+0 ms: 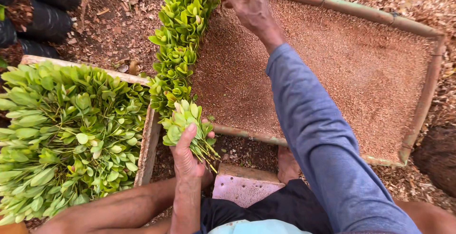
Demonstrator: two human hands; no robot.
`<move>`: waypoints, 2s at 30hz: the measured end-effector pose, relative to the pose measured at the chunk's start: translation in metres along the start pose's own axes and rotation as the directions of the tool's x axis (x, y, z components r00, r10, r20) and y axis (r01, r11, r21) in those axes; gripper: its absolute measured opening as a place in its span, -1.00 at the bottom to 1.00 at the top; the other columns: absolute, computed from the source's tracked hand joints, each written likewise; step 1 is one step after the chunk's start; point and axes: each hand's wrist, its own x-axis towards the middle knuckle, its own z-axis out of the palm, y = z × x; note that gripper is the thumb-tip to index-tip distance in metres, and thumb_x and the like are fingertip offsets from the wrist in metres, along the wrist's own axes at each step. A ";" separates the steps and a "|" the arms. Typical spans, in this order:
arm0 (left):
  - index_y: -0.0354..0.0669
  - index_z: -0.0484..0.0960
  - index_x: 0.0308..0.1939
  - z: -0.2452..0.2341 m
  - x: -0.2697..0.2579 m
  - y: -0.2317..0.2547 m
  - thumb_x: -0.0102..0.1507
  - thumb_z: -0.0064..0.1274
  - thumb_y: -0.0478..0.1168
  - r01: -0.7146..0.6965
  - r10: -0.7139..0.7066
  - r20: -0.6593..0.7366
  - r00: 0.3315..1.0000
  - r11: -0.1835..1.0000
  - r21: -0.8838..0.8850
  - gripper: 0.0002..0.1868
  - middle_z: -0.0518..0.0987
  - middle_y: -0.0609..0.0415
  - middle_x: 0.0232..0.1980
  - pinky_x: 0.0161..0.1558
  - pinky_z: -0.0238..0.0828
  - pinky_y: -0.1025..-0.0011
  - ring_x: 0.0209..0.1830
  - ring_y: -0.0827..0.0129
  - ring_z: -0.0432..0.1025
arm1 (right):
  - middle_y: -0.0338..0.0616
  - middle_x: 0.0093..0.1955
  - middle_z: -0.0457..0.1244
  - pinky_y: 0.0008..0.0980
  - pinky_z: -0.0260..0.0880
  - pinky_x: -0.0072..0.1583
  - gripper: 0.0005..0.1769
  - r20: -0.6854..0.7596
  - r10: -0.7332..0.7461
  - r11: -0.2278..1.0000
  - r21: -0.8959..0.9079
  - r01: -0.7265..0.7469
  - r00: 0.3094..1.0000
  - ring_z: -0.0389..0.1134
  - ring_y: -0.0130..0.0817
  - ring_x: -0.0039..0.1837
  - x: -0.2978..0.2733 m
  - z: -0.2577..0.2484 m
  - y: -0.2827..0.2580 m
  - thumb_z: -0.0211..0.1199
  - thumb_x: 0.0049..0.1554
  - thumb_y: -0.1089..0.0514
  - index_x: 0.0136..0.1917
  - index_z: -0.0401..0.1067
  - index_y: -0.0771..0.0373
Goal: The person sorts through a bundle of plant cuttings, selecting individual stems and planting them into a tray of sand or fine soil, arranging them in a dense row.
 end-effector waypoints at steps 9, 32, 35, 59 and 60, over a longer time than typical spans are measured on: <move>-0.01 0.29 0.35 -0.008 0.008 -0.006 0.07 0.10 -0.35 -0.014 0.014 -0.004 1.000 1.000 -0.020 -0.27 0.53 -0.13 0.02 -0.48 0.58 0.35 -0.21 0.14 0.53 | -0.18 -0.25 0.23 -0.48 0.31 -0.24 -0.83 -0.046 -0.048 0.995 -0.091 0.044 0.998 0.25 -0.42 -0.23 0.007 0.012 0.016 0.20 0.17 0.42 -0.20 0.31 0.25; -0.15 0.41 0.21 0.002 -0.006 0.000 0.06 0.09 -0.33 0.024 -0.024 0.004 1.000 1.000 0.003 -0.40 0.58 -0.19 -0.11 -0.51 0.55 0.38 -0.36 0.21 0.51 | -0.32 -0.34 0.15 -0.55 0.23 -0.28 -0.83 -0.146 0.002 0.987 -0.160 -0.025 0.989 0.15 -0.52 -0.32 0.001 0.025 0.042 0.10 0.12 0.30 -0.25 0.21 0.10; -0.23 0.44 0.17 0.004 -0.009 0.001 0.05 0.08 -0.34 0.027 -0.027 -0.014 1.000 0.999 0.042 -0.43 0.58 -0.21 -0.18 -0.55 0.54 0.37 -0.54 0.18 0.48 | -0.32 -0.31 0.22 -0.56 0.32 -0.25 -0.87 -0.114 0.000 0.988 -0.155 -0.018 0.993 0.21 -0.54 -0.30 0.000 0.022 0.036 0.11 0.12 0.29 -0.23 0.28 0.09; -0.15 0.41 0.19 0.000 -0.005 -0.004 0.06 0.09 -0.32 0.054 -0.054 0.021 0.998 0.999 0.000 -0.42 0.58 -0.25 -0.18 -0.53 0.53 0.41 -0.51 0.19 0.48 | -0.25 -0.30 0.29 -0.56 0.37 -0.33 -0.80 -0.124 -0.106 0.958 -0.279 0.068 0.987 0.29 -0.50 -0.34 0.002 0.033 0.039 0.25 0.10 0.39 -0.20 0.29 0.18; -0.08 0.39 0.21 0.000 -0.005 -0.004 0.07 0.09 -0.32 0.078 -0.078 0.017 0.997 0.997 0.003 -0.40 0.58 -0.23 -0.19 -0.58 0.50 0.42 -0.56 0.18 0.48 | -0.26 -0.32 0.29 -0.59 0.36 -0.35 -0.83 -0.111 -0.107 0.939 -0.337 0.064 0.988 0.29 -0.53 -0.37 0.002 0.033 0.041 0.21 0.12 0.38 -0.19 0.30 0.18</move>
